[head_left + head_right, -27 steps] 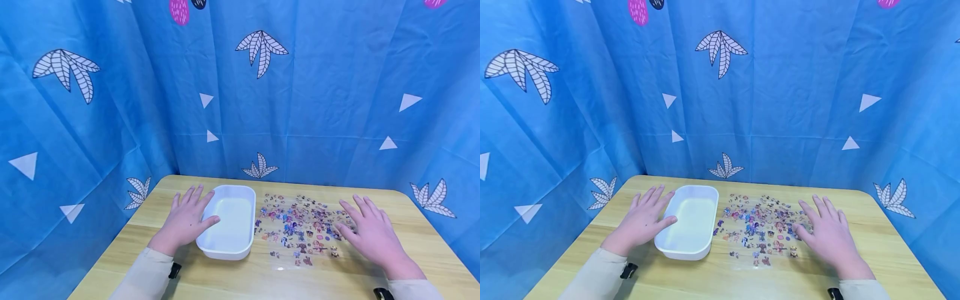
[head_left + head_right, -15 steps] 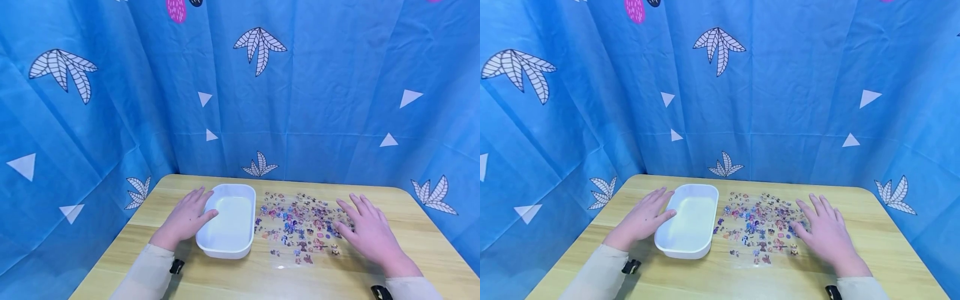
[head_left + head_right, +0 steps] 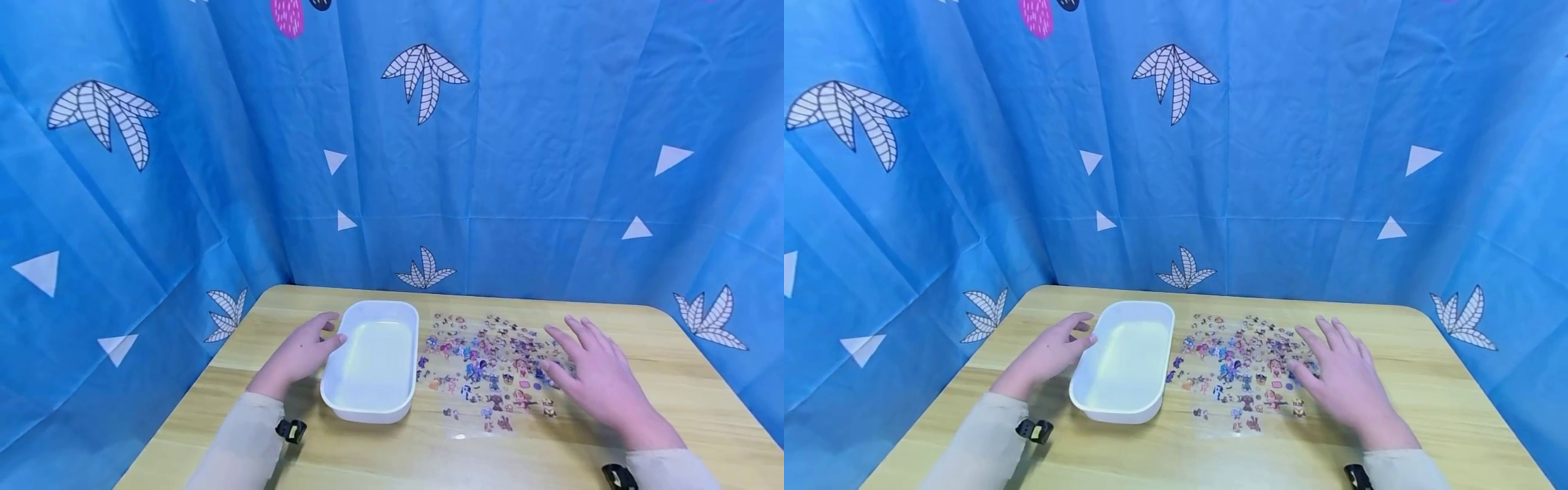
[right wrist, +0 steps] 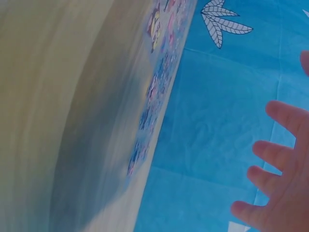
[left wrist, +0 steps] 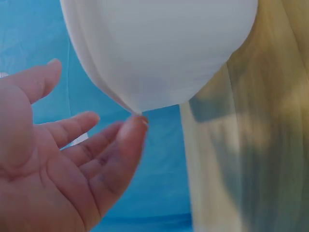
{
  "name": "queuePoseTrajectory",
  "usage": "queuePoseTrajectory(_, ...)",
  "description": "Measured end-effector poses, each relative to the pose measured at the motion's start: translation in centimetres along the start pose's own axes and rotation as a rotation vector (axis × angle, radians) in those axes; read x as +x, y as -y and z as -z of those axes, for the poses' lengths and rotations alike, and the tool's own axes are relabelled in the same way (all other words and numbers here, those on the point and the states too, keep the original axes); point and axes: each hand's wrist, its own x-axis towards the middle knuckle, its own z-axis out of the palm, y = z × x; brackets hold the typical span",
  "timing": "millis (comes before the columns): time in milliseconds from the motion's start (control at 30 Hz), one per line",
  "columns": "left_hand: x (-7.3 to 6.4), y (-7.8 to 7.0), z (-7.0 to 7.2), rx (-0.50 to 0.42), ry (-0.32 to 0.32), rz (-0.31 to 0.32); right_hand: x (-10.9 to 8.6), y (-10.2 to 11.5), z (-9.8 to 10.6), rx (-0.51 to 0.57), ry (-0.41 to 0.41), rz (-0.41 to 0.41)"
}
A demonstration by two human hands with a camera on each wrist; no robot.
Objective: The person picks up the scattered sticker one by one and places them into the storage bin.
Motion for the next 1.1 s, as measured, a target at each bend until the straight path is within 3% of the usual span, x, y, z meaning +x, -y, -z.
queuePoseTrajectory(233, 1.3, 1.1, 0.0, -0.226, 0.028, 0.048, 0.4, 0.1, -0.1, 0.013, -0.008, -0.004)
queuePoseTrajectory(667, 2.4, 3.1, -1.1, -0.361, 0.073, 0.083, 0.8, -0.8, -0.7, 0.068, 0.086, -0.017)
queuePoseTrajectory(833, 2.7, 3.6, -0.8, -0.424, 0.106, 0.053, 1.7, -2.0, -0.6, 0.113, 0.140, -0.063)
queuePoseTrajectory(1100, 2.7, 4.1, -1.2, -0.489, 0.125, 0.061, 1.7, -4.9, -1.2, 0.301, 0.219, -0.185)
